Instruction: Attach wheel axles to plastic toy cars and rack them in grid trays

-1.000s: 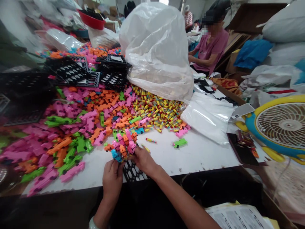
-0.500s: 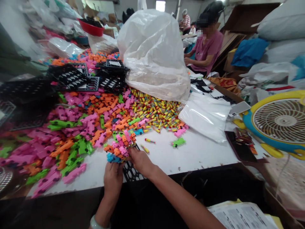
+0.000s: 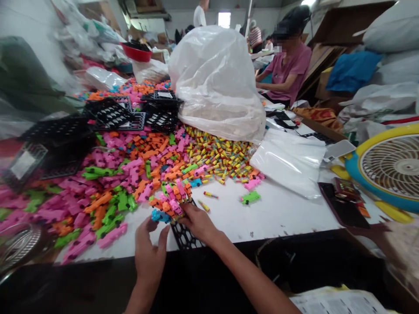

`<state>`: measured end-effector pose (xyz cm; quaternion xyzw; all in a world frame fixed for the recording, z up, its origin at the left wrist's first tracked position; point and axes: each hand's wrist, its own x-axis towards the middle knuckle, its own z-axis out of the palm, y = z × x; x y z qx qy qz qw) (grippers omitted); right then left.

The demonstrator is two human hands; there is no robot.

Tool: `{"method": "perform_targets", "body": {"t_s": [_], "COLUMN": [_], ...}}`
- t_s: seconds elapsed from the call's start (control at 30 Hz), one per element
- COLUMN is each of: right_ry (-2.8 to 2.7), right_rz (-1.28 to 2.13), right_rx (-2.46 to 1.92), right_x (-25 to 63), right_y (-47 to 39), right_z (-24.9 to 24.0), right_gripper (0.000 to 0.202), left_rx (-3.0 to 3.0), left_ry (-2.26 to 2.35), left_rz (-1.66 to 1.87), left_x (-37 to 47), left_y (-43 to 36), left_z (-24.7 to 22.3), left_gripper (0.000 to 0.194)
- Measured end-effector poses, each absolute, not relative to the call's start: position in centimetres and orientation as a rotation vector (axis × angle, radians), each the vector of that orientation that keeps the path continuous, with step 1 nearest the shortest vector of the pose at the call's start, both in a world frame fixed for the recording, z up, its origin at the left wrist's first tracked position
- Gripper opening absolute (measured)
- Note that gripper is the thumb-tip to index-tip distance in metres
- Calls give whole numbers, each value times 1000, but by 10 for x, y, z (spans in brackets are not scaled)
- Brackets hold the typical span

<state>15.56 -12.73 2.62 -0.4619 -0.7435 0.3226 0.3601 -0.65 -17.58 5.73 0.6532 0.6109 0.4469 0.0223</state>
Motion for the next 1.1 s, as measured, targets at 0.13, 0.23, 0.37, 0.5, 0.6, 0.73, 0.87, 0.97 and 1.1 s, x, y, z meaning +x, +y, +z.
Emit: {"method": "perform_targets", "body": {"t_s": [0.13,0.23,0.37,0.5,0.6,0.73,0.87,0.97,1.1], "right_ry": [-1950,-1978,-1960,-1859,-1699,-1894,-2058,-2035,-1739], "right_rz": [780,734,790,856,661,325,249,276,578], "right_rx": [-1182,-1175,-1146,-1130,-1239,-1506,-1680,-1699,-1682], "right_x": [149,144,145,170,198,217,223,237,244], "right_y": [-126,-124,-126,-127,-108,-60,-37,-50,-81], "right_z": [21,20,28,40,45,47,51,59,69], "right_gripper": [22,20,19,18,20,18,10,10,10], "left_rx": [2097,2177,2156,2006,1734,1610,1887,1980,2014], "left_ry": [1922,1832,1823,1850,1880,1885,1786,1775,1810], "left_rz": [1519,1520,1555,1514,1458,1171,1104,1162,1162], "left_x": [5,10,8,1,-4,-8,-11,-16,-19], "left_y": [-181,-174,-167,-173,-177,-167,-155,-155,-161], "left_z": [82,85,85,80,64,36,20,19,22], "left_gripper": [53,46,46,54,50,38,25,22,20]}}
